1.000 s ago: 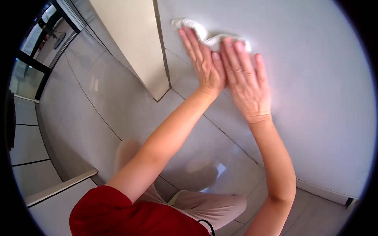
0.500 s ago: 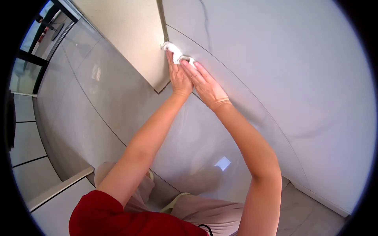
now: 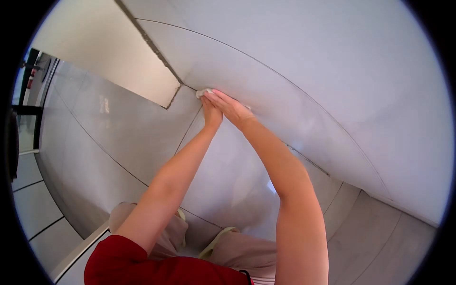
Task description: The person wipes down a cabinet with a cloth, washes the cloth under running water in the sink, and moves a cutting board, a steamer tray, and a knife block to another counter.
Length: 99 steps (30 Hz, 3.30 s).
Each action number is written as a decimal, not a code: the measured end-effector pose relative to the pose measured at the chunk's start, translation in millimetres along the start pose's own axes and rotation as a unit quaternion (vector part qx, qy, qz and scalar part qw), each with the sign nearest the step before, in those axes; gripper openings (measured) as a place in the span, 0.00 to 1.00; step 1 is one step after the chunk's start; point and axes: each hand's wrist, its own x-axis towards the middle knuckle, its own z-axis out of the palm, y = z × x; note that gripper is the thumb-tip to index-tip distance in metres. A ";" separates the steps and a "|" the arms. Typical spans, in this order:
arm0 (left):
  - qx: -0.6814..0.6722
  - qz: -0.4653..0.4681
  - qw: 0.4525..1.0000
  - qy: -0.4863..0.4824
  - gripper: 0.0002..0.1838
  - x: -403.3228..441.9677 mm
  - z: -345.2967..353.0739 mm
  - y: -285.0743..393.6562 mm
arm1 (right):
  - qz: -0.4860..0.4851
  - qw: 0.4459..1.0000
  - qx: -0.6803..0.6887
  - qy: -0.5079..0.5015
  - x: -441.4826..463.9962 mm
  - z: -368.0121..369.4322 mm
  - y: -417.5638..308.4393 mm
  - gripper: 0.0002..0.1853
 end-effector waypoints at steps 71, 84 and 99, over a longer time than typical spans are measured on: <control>-0.449 0.093 0.845 -0.275 0.25 -154.7 -138.2 424.5 | 0.503 0.790 0.060 0.346 -337.4 -64.2 151.5 0.17; -0.127 0.206 0.963 -0.117 0.10 -159.5 -9.3 296.9 | 0.493 0.701 0.382 0.346 -295.8 15.0 -45.8 0.19; 0.277 0.763 0.500 -0.301 0.28 -236.5 61.2 352.1 | 0.606 -0.361 0.331 0.627 -355.7 -3.1 -89.0 0.24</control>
